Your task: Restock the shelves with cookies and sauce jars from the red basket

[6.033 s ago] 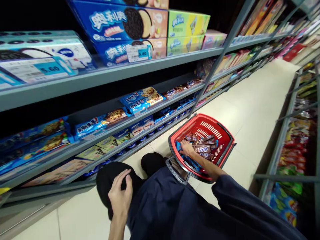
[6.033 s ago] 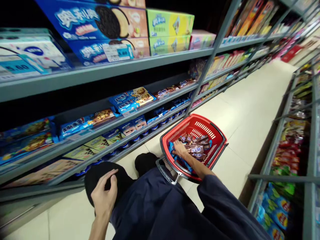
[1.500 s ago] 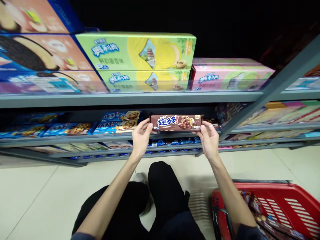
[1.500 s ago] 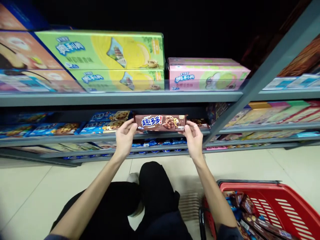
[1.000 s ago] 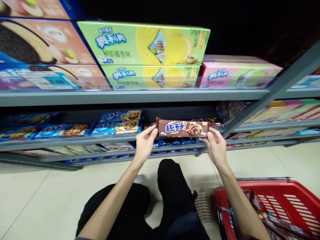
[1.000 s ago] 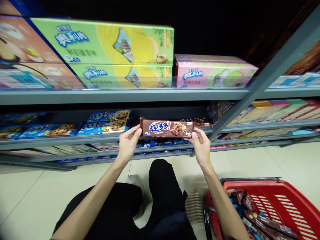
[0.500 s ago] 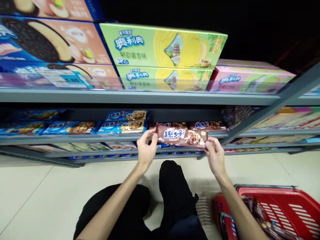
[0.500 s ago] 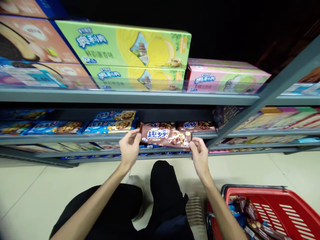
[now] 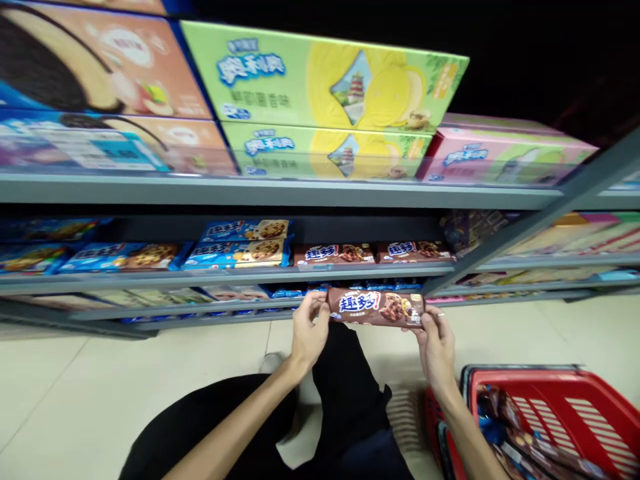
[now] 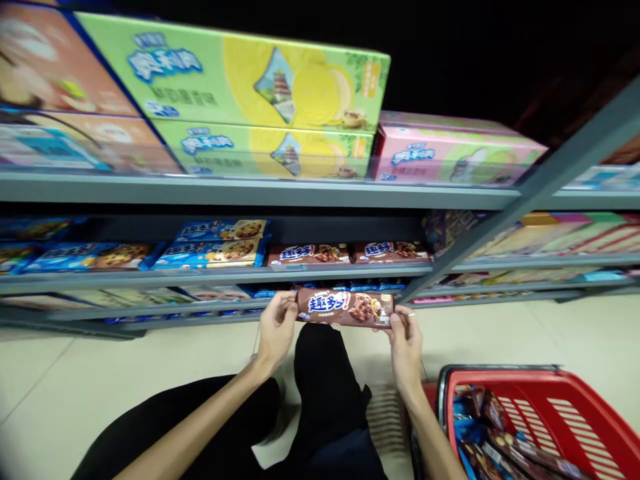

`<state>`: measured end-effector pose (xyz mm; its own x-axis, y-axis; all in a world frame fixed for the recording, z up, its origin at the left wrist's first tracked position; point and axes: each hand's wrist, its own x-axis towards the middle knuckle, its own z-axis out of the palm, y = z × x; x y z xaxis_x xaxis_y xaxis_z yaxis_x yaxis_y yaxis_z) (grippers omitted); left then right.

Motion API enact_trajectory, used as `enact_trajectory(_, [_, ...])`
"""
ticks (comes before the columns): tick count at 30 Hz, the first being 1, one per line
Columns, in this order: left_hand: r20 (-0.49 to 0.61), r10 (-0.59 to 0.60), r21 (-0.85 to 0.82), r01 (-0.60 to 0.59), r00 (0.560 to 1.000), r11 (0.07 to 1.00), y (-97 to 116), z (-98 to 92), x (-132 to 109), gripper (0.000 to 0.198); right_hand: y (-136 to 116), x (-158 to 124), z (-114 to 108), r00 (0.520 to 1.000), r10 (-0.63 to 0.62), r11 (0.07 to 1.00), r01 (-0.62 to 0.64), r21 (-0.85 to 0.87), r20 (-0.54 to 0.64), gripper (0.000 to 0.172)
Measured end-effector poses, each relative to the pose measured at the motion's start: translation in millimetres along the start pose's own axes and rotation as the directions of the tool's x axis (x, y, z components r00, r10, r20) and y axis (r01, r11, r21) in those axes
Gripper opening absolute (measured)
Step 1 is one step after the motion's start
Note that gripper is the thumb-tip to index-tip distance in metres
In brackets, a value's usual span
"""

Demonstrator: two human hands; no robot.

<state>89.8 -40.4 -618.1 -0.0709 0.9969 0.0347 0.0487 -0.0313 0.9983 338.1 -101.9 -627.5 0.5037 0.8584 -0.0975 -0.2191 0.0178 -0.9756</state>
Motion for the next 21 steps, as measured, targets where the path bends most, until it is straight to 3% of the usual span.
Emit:
enact_trajectory(16, [-0.008, 0.02, 0.012, -0.02, 1.0, 1.0, 3, 9.0, 7, 0.02, -3, 2, -5, 1.0, -0.017, 1.0, 0.017, -0.009, -0.008, 0.027])
enact_trajectory(21, [-0.08, 0.115, 0.053, -0.111, 0.99, 0.992, 24, -5.0, 25, 0.031, -37, 27, 10, 0.987, -0.133, 0.973, 0.148, -0.178, 0.091, 0.034])
